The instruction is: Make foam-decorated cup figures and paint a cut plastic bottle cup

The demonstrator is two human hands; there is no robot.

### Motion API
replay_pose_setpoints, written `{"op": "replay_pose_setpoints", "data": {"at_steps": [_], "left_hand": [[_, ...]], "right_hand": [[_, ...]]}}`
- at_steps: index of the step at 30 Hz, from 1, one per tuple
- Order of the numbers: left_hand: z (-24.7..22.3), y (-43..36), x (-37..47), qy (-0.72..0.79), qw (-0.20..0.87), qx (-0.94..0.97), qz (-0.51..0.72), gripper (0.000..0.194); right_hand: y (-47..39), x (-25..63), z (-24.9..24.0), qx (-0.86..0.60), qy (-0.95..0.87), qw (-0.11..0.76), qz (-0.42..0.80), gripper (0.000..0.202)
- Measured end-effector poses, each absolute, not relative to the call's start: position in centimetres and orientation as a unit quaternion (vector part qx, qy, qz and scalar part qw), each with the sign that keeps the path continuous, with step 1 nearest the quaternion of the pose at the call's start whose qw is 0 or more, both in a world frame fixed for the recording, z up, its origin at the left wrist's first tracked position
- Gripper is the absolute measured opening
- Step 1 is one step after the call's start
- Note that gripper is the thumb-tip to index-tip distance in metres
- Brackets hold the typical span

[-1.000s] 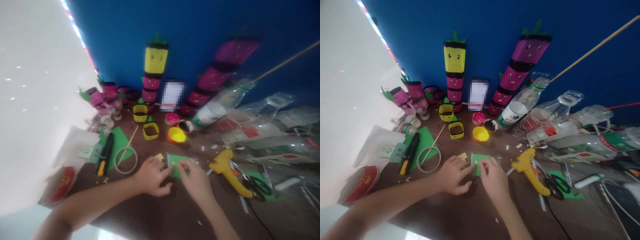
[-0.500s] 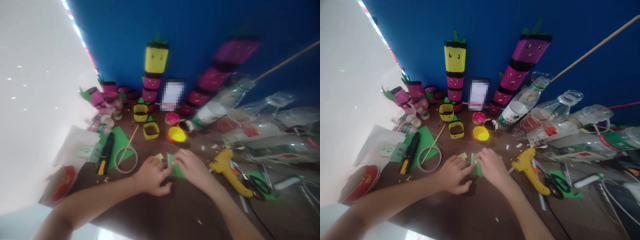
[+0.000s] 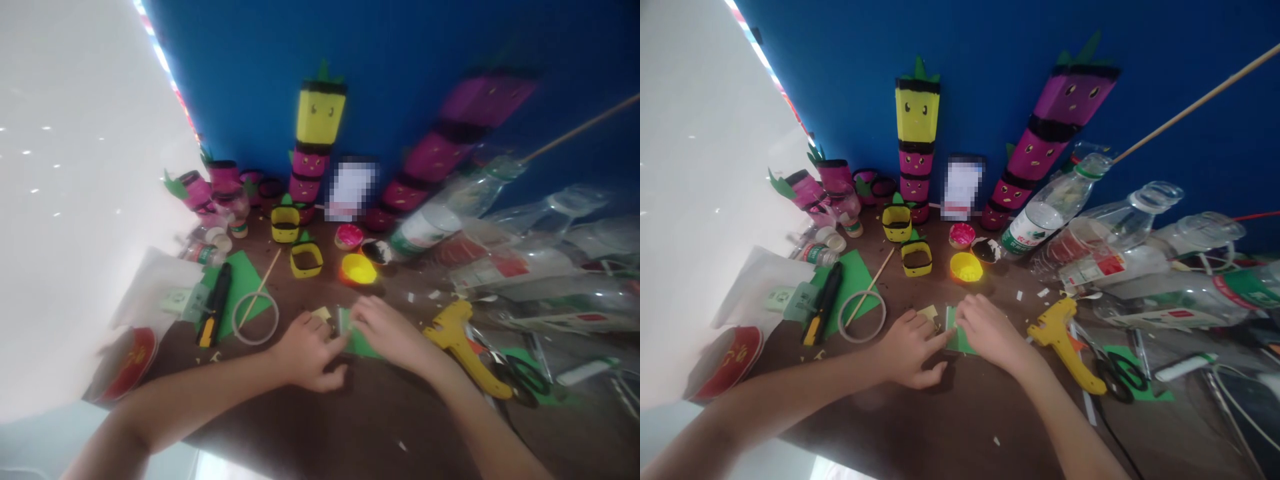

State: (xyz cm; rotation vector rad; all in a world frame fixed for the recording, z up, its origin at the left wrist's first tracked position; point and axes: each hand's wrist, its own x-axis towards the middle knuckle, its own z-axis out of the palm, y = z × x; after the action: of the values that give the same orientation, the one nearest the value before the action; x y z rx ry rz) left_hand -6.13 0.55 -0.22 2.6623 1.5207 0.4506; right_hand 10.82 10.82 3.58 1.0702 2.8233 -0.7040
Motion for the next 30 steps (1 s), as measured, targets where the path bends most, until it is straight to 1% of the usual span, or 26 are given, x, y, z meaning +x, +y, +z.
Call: {"op": "replay_pose_setpoints", "data": {"at_steps": [7, 10, 12, 14, 17, 20, 24, 30], "left_hand": [[-0.4, 0.6, -6.1, 0.486, 0.008, 0.857, 0.170, 0.049], [-0.8, 0.6, -6.2, 0.495, -0.042, 0.837, 0.231, 0.034], [-0.9, 0.7, -6.5, 0.497, -0.093, 0.817, 0.276, 0.023], [-0.8, 0.8, -6.9, 0.489, -0.135, 0.806, 0.306, 0.016], [-0.3, 0.8, -7.4, 0.459, -0.164, 0.813, 0.318, 0.015], [0.3, 0.7, -7.6, 0.433, -0.173, 0.825, 0.321, 0.016], [1.0, 0.5, -7.7, 0.416, -0.186, 0.829, 0.324, 0.016], [1.3, 0.4, -7.8, 0.409, -0.191, 0.826, 0.337, 0.018]], "right_hand": [[10.8, 10.8, 3.9, 0.334, 0.917, 0.019, -0.217, 0.021], [10.6, 11.0, 3.6, 0.373, 0.894, -0.018, -0.249, 0.017], [10.3, 11.1, 3.6, 0.416, 0.859, -0.051, -0.296, 0.014], [9.7, 11.1, 3.8, 0.450, 0.814, -0.070, -0.360, 0.014], [8.8, 10.8, 4.6, 0.459, 0.763, -0.078, -0.449, 0.018], [8.2, 10.3, 5.7, 0.456, 0.736, -0.085, -0.493, 0.019], [7.9, 9.9, 6.5, 0.442, 0.725, -0.082, -0.522, 0.022], [7.8, 10.1, 6.4, 0.452, 0.710, -0.069, -0.535, 0.021]]}}
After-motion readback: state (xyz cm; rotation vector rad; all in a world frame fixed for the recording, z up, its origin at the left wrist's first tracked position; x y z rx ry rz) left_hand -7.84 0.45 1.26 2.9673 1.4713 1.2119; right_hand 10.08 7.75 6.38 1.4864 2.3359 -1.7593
